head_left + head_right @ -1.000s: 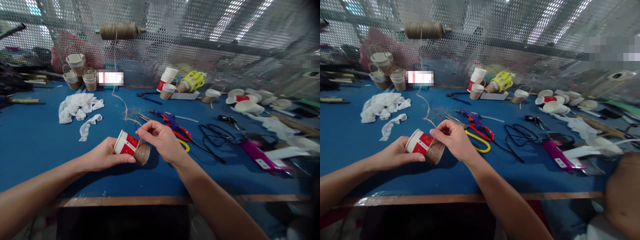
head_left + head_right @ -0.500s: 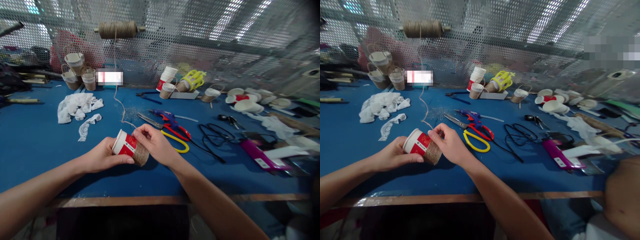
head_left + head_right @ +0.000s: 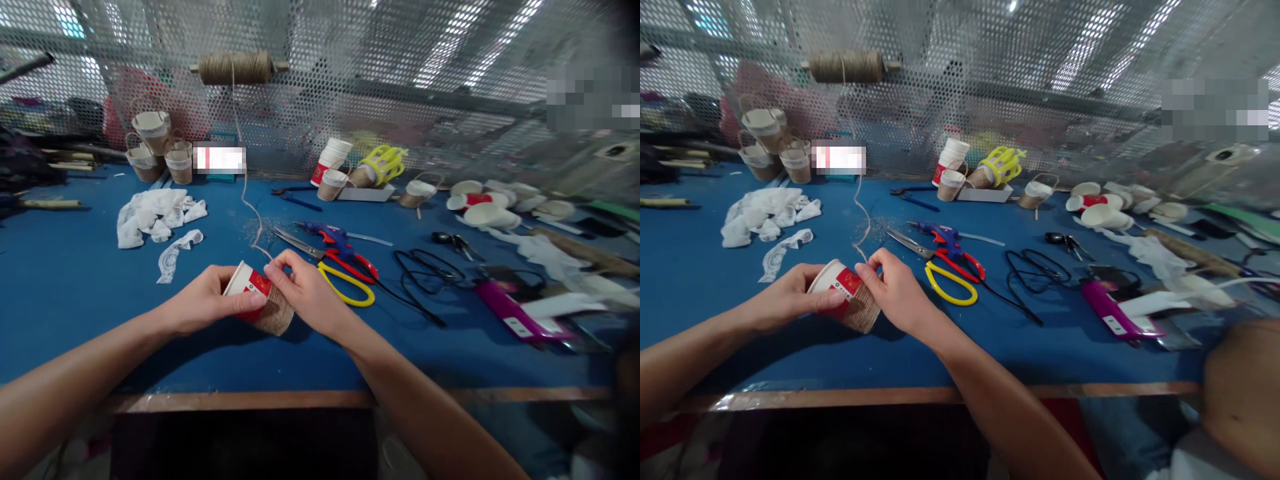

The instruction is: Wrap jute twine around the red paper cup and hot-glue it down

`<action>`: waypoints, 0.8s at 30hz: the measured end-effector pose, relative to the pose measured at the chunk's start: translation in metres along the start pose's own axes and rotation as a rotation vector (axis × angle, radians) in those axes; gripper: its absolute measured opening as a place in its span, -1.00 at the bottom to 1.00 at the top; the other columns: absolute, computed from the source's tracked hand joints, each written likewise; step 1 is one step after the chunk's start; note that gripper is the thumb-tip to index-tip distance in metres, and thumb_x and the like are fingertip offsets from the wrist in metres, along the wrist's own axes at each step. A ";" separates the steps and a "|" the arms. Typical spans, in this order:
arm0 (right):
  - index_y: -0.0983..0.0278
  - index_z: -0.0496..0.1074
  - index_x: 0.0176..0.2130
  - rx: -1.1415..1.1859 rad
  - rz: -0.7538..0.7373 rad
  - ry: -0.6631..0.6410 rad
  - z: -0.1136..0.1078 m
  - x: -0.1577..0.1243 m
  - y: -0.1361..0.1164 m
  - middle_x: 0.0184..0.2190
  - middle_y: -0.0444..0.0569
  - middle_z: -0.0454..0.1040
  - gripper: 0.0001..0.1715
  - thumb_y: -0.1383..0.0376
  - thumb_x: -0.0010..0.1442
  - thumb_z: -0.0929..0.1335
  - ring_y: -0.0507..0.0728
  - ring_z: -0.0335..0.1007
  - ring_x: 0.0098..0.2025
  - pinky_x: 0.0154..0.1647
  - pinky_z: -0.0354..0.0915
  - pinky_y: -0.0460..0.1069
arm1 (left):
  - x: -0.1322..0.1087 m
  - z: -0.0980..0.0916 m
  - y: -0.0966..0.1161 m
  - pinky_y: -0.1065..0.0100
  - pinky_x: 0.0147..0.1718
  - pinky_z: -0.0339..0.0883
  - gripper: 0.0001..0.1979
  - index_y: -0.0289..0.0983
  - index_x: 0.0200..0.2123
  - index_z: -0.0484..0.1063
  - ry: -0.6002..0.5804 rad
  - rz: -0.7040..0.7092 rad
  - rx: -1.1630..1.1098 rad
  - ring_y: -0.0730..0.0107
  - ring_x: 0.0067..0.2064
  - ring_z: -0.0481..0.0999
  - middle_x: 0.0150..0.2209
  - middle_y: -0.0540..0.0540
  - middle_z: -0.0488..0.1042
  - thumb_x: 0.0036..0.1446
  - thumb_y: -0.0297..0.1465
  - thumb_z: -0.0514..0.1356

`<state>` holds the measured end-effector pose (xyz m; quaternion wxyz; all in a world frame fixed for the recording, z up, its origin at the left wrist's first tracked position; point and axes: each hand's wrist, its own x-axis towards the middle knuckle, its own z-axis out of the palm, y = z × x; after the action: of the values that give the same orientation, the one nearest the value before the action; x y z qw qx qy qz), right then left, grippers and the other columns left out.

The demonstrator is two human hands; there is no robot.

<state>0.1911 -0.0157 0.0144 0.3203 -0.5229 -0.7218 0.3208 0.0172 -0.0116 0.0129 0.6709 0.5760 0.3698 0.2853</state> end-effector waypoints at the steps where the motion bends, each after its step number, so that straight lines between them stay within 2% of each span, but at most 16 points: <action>1: 0.23 0.14 -0.47 -0.005 -0.007 0.006 0.001 0.000 0.001 -0.59 -0.22 0.14 -0.73 0.15 0.19 0.21 -0.02 0.05 -0.56 -0.51 0.07 -0.06 | 0.001 0.000 0.001 0.50 -0.49 0.22 -0.80 -0.33 -0.47 0.45 0.031 -0.027 -0.027 0.53 -0.52 0.34 -0.54 0.01 0.45 -0.12 -0.31 0.30; 5: 0.22 0.14 -0.48 -0.090 -0.090 0.064 0.005 0.001 0.004 -0.53 -0.16 0.20 -0.75 0.18 0.18 0.22 0.02 0.12 -0.49 -0.45 0.11 -0.05 | 0.005 0.004 0.001 0.50 -0.52 0.20 -0.78 -0.34 -0.50 0.45 0.099 -0.123 -0.111 0.54 -0.54 0.34 -0.56 0.02 0.45 -0.23 -0.33 0.35; 10: 0.23 0.15 -0.45 -0.153 -0.159 0.099 0.009 0.003 0.009 -0.47 -0.11 0.24 -0.80 0.22 0.17 0.22 0.05 0.17 -0.42 -0.37 0.15 -0.02 | 0.009 0.006 -0.003 0.51 -0.53 0.16 -0.81 -0.35 -0.55 0.42 0.130 -0.127 -0.138 0.58 -0.58 0.29 -0.63 0.07 0.41 -0.27 -0.41 0.35; 17: 0.22 0.16 -0.45 -0.118 -0.191 0.125 0.013 0.008 0.014 -0.45 -0.11 0.23 -0.80 0.20 0.18 0.22 0.04 0.18 -0.42 -0.36 0.19 -0.03 | 0.009 0.004 -0.009 0.46 -0.46 0.17 -0.82 -0.38 -0.50 0.40 0.113 -0.070 -0.135 0.56 -0.55 0.29 -0.59 0.05 0.41 -0.20 -0.39 0.30; 24: 0.23 0.15 -0.46 -0.199 -0.199 0.110 0.012 0.017 0.011 -0.48 -0.12 0.23 -0.80 0.23 0.18 0.22 0.05 0.18 -0.42 -0.35 0.17 -0.04 | 0.014 0.001 -0.013 0.48 -0.52 0.08 -0.82 -0.37 -0.52 0.33 0.151 -0.011 -0.110 0.58 -0.58 0.23 -0.62 0.07 0.32 -0.19 -0.40 0.26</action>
<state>0.1832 0.0015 0.0010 0.3361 -0.4945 -0.7798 0.1854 0.0256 -0.0034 -0.0017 0.6733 0.5129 0.4062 0.3444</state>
